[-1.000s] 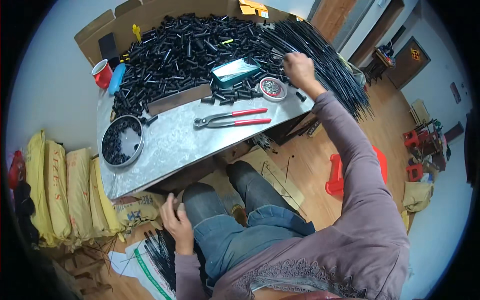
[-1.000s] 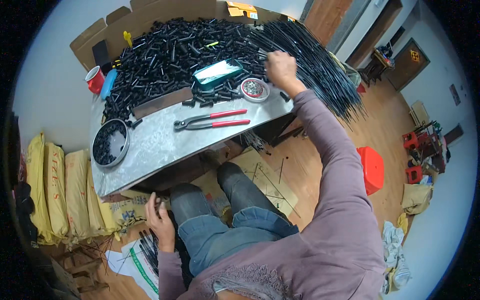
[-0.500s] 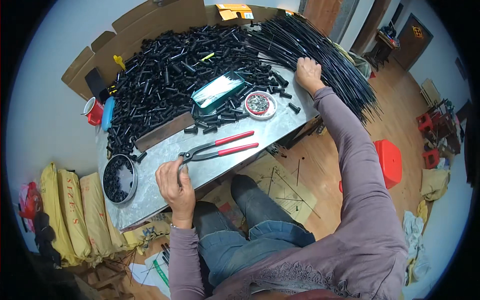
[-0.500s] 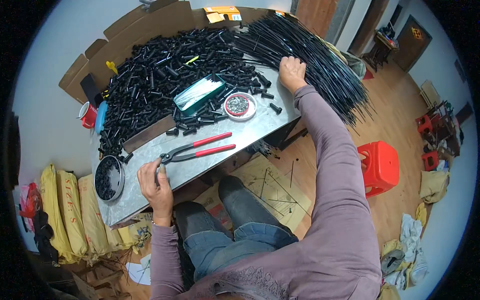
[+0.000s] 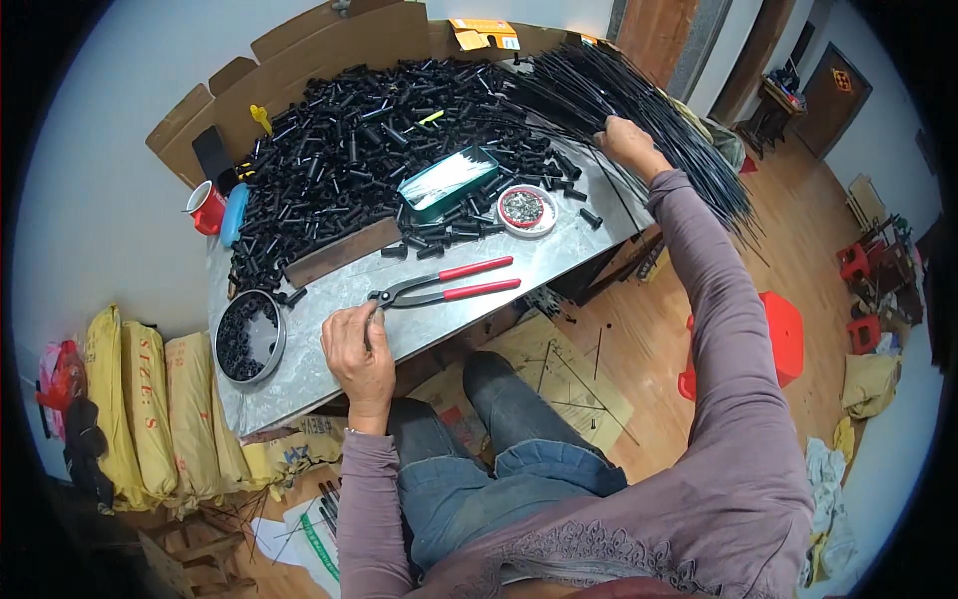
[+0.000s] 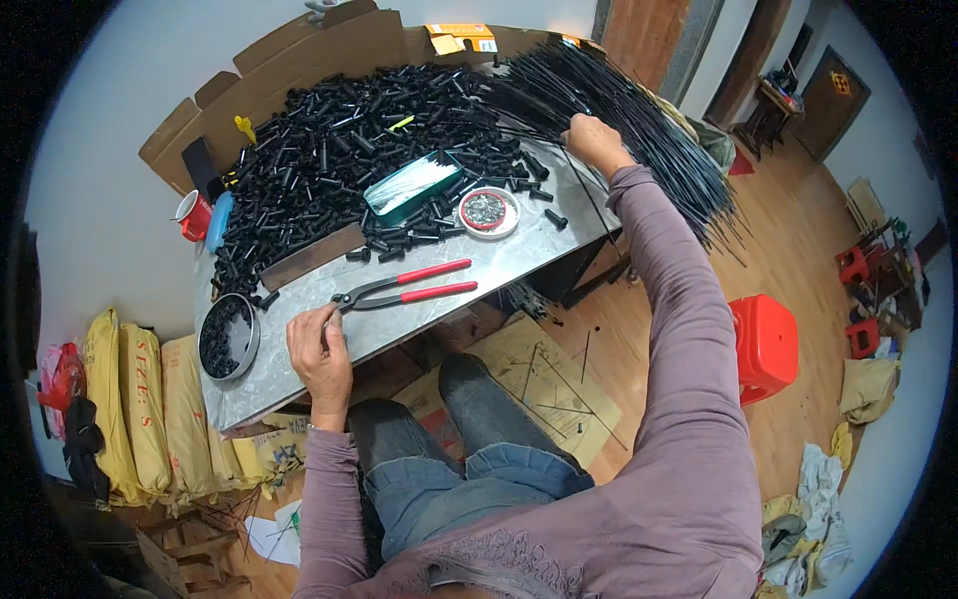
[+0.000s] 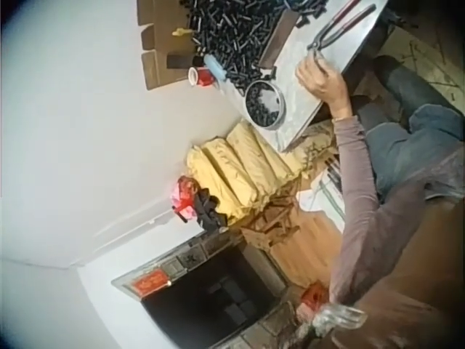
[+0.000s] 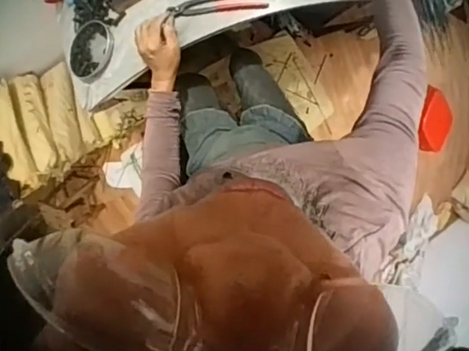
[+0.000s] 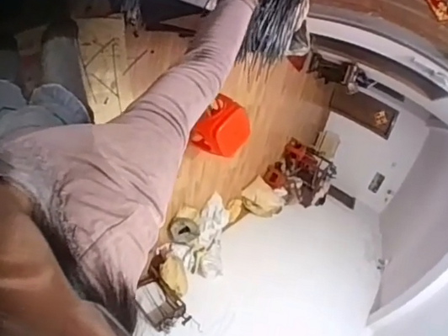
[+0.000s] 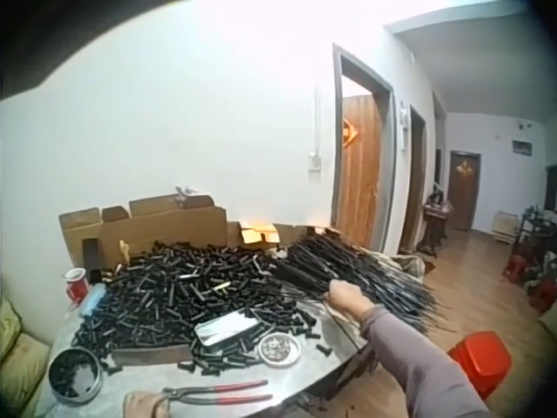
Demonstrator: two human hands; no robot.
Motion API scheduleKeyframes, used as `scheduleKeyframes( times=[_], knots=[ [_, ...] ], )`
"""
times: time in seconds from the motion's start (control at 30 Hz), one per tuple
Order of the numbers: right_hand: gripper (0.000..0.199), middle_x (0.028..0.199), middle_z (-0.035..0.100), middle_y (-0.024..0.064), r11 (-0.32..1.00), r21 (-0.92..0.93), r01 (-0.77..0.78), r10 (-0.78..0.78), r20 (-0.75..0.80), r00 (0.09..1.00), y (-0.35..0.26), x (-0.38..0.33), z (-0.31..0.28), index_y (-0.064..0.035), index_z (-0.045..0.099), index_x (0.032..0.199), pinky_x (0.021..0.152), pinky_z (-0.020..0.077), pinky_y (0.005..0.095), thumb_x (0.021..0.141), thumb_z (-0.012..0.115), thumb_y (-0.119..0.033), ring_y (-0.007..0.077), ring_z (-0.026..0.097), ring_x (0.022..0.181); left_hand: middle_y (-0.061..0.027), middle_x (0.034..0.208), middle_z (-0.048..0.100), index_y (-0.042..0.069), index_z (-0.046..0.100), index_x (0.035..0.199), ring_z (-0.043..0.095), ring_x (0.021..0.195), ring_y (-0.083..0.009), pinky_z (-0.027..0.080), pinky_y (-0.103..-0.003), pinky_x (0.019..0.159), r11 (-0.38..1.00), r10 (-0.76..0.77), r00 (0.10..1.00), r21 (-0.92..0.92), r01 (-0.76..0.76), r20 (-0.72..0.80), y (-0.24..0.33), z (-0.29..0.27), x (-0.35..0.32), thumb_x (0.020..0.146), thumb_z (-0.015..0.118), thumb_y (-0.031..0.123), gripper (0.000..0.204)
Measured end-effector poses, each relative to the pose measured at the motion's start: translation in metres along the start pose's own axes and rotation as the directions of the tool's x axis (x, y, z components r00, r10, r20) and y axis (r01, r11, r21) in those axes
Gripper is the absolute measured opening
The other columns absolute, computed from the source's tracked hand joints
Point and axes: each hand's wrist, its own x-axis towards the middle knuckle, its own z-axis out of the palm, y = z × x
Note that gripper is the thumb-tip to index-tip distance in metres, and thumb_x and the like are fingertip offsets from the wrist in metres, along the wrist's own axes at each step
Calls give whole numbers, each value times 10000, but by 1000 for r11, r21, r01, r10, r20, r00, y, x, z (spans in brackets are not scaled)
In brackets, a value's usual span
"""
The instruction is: The recorder is bundling and processing black cable-like rods using a fixture and pliers on a workbench.
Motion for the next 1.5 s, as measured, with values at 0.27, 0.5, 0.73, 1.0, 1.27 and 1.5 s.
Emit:
scheduleKeyframes(
  times=[0.27, 0.5, 0.73, 1.0, 1.27, 1.5],
  knots=[
    [292, 1031, 657, 230, 996, -64, 64, -70, -81, 994, -16, 5, -49, -15, 672, 959, 821, 502, 455, 823, 607, -266, 374, 634, 985, -115, 875, 624, 25, 653, 915, 573, 846, -291, 439, -377, 780, 1000, 16, 1000, 22, -16, -6, -5, -3, -3, 849, 620, 71, 88],
    [281, 1006, 659, 257, 994, -87, 59, -71, -141, 987, -21, -4, -38, 2, 672, 1003, 836, 509, 466, 845, 500, -154, 412, 644, 958, -101, 833, 621, 25, 652, 880, 575, 819, -275, 437, -371, 761, 1000, 21, 1000, -7, -21, -20, -5, -4, -5, 852, 623, 82, 70],
    [231, 1006, 671, 226, 999, -32, 9, -20, -346, 938, -18, -18, -35, -8, 651, 939, 815, 503, 486, 856, 529, -186, 386, 652, 958, -96, 827, 624, 28, 651, 873, 577, 812, -277, 433, -375, 751, 1000, 19, 1000, -4, -19, -10, -3, -2, -6, 854, 622, 90, 71],
    [306, 987, 648, 273, 988, 144, 56, 2, -375, 927, -31, -4, -66, -13, 591, 997, 817, 477, 523, 915, 514, -298, 440, 622, 944, -109, 826, 633, 27, 658, 878, 585, 805, -282, 436, -375, 752, 999, 15, 998, 41, -17, 54, -2, 1, -4, 849, 619, 79, 71],
    [193, 821, 643, 256, 879, -83, 470, -425, -583, 693, -150, -69, -146, -14, 519, 946, 657, 490, 533, 909, 525, -203, 446, 627, 767, -100, 889, 675, -61, 659, 991, 657, 815, -187, 520, -310, 759, 550, -311, 839, -635, 541, 446, 66, -24, 33, 994, 485, 294, 395],
    [233, 748, 632, 179, 461, 126, 878, -739, -494, 459, -215, -199, -134, -60, 490, 1042, 568, 502, 456, 842, 597, -116, 362, 639, 678, -143, 1087, 596, -19, 492, 1192, 585, 1016, -230, 471, -364, 886, -25, -197, 902, -922, 387, 384, 137, -38, 100, 960, 446, 525, 593]
  ],
)
